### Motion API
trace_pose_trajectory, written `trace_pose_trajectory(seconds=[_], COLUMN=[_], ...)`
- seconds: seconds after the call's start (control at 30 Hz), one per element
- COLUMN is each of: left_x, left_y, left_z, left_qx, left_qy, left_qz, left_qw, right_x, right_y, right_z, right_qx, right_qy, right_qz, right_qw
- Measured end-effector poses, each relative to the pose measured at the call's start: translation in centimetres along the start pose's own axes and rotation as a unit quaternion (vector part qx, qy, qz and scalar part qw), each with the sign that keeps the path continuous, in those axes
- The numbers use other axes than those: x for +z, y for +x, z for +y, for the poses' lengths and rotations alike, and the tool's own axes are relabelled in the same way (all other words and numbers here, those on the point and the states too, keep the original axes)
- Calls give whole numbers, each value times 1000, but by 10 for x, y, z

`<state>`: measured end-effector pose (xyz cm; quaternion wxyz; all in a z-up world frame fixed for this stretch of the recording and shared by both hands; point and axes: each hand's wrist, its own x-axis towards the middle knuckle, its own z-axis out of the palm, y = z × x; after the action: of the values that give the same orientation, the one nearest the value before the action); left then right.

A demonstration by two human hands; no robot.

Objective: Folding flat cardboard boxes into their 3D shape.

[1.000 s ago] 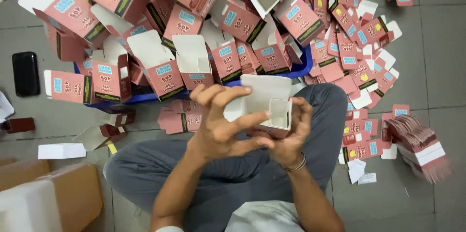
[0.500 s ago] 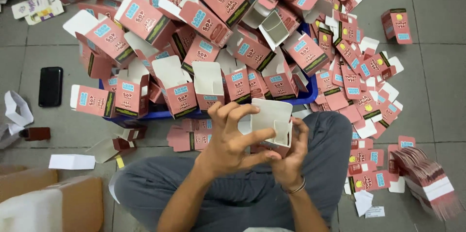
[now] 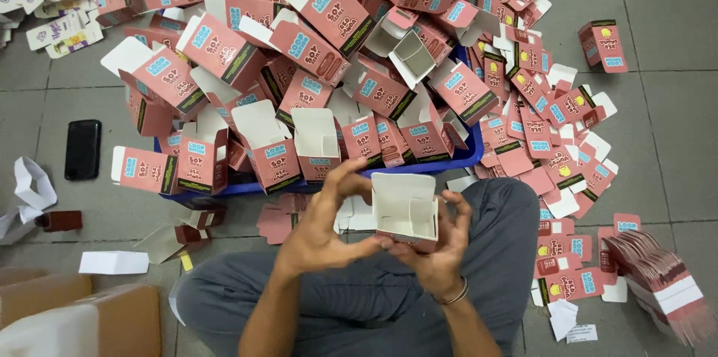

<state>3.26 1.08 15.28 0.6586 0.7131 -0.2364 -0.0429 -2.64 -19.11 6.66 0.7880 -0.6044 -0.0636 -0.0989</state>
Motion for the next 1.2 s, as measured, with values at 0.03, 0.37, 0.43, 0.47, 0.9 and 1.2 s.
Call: trace_pose_trajectory(seconds=[0.03,0.37,0.43,0.47,0.9,1.2], left_x=[0,-49,-69,-81,-10,43], left_y=[2,60,107,134,106,-21], left_z=[1,-7,0,6,43,-59], left_qx=[0,-35,4,63,117,8], left_qy=[2,-94,-91,-10,213,127], left_qz=[0,127,171,194,256,88], left_qw=[1000,987,981,979,936,988], right_x=[-4,-77,-100,-109,-146,-190], right_y=[-1,-16,-27,-32,-47,21], right_z=[2,17,29,32,48,36], right_qx=[0,71,93,109,176,61], right_qy=[2,-124,-172,-193,-62,-317], right_qz=[0,-42,-23,-2,107,218], right_qw=[1000,989,980,975,977,921])
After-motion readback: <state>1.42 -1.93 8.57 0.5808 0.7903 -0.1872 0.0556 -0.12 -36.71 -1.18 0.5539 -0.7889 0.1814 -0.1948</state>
